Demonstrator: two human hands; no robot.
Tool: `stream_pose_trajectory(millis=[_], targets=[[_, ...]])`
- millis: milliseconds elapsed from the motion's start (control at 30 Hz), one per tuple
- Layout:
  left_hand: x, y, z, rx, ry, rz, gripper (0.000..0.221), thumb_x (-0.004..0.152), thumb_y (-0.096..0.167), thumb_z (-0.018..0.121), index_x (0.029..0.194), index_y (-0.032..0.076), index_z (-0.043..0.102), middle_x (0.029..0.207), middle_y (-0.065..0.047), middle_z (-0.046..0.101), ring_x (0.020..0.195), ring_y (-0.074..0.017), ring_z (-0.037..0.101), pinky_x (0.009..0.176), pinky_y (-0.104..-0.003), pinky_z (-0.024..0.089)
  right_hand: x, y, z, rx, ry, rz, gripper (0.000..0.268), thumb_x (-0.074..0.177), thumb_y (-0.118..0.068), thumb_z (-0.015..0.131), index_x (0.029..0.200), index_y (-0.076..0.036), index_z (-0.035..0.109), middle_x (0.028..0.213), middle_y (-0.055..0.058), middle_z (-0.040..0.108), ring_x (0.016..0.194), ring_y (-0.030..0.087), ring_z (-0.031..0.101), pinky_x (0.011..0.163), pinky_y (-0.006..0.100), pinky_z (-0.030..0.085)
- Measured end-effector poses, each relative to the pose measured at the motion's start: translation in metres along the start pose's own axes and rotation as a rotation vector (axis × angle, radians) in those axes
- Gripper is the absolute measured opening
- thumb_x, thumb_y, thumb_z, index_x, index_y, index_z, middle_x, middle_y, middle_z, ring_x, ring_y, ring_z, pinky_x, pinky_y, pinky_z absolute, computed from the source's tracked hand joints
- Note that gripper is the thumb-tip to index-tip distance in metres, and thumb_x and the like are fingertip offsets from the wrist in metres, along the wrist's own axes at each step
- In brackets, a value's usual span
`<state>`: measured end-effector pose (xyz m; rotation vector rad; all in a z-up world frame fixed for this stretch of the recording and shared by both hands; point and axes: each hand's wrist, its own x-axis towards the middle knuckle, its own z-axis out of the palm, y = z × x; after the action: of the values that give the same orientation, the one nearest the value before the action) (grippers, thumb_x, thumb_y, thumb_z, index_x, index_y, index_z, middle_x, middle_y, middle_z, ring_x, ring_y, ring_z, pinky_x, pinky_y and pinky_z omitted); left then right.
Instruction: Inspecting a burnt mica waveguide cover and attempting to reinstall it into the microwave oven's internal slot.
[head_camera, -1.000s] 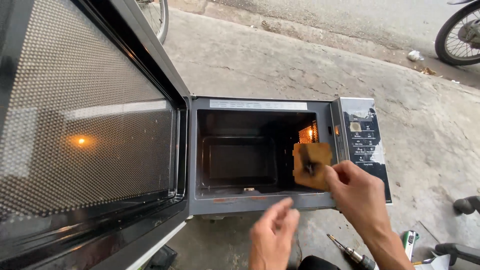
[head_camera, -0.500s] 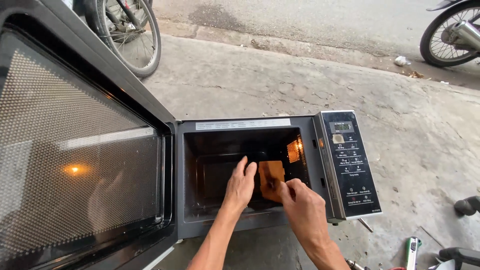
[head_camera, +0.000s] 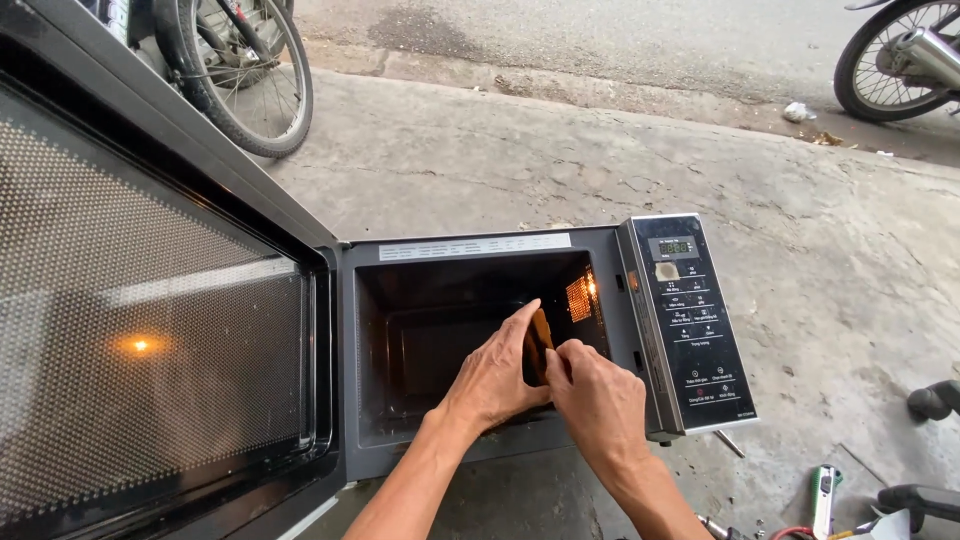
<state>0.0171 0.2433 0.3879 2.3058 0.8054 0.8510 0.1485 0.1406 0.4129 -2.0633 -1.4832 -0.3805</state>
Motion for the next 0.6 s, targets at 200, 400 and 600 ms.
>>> stream_pose_trajectory(millis=[200,400,600], targets=[[0.021,-0.017,0.013,-0.121,-0.078,-0.078,0.119,0.069,0.034,0.095,0.167,0.011,0.032,0.159,-0.018,0.060,0.136,-0.0359,0.068,0.112,-0.045,0.057,-0.003,-0.006,-0.054,0.228,0.031,0.121,0.018,0.096,-0.026,0.078,0.105,-0.011,0.085,0.087,-0.002,0.087,0.057,0.015,0.073,0.054,0.032,0.056],[0.046,-0.079,0.042,-0.325,-0.167,-0.296,0.132,0.064,0.033,0.095,0.172,0.010,0.024,0.175,-0.023,0.041,0.160,-0.0375,0.045,0.127,-0.044,0.042,-0.138,0.095,0.062,0.397,-0.058,0.418,0.012,0.087,-0.023,0.081,0.096,-0.019,0.088,0.078,-0.003,0.090,0.061,0.011,0.084,0.058,0.025,0.066],[0.053,-0.074,0.031,-0.506,-0.198,-0.398,0.137,0.065,0.028,0.095,0.175,0.011,0.015,0.173,-0.021,0.046,0.153,-0.0340,0.053,0.124,-0.042,0.045,-0.273,0.242,0.341,0.133,-1.107,0.246,0.092,0.100,-0.064,0.075,0.171,-0.034,0.024,0.173,0.003,0.034,0.161,0.030,0.041,0.131,0.050,0.042]])
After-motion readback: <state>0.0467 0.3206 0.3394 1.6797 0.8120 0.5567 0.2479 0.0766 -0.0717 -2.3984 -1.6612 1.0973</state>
